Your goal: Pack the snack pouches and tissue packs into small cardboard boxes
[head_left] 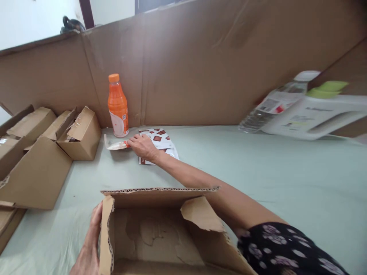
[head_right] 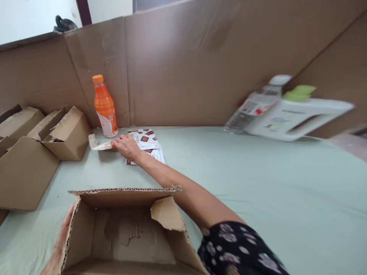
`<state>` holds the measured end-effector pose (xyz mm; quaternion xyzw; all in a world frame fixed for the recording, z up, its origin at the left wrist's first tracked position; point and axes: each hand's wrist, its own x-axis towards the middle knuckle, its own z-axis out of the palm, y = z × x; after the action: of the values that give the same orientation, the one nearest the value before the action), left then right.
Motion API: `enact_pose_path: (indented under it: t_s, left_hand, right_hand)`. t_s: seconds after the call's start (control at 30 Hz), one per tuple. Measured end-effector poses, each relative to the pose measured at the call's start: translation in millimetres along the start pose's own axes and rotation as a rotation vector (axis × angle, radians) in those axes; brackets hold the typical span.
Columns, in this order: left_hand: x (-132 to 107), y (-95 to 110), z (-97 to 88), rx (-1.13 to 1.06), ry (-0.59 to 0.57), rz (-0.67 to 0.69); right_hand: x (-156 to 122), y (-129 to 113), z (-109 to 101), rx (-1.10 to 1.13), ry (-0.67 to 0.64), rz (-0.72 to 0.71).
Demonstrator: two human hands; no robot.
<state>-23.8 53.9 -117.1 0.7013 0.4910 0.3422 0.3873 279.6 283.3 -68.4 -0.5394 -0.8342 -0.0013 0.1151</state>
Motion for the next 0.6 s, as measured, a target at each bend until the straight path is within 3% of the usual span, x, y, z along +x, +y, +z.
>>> enact_pose_path:
  t_s: [0.13,0.3,0.47,0.6]
  left_hand:
    - [3,15,4.1,-0.107,-0.023,0.09]
    - [13,16,7.7,-0.104,-0.051,0.159]
    - [20,24,8.5,-0.099,-0.057,0.166]
    - [28,33,5.2,0.06,-0.041,0.128]
  right_hand:
    - [-39,-10,-29,0.035,0.058,0.098]
    - [-124,-2,-54,0.115,0.149,0.241]
    - [-218,21,-71,0.417,0.412,0.447]
    - [-284,27,-92,0.377,0.592,0.637]
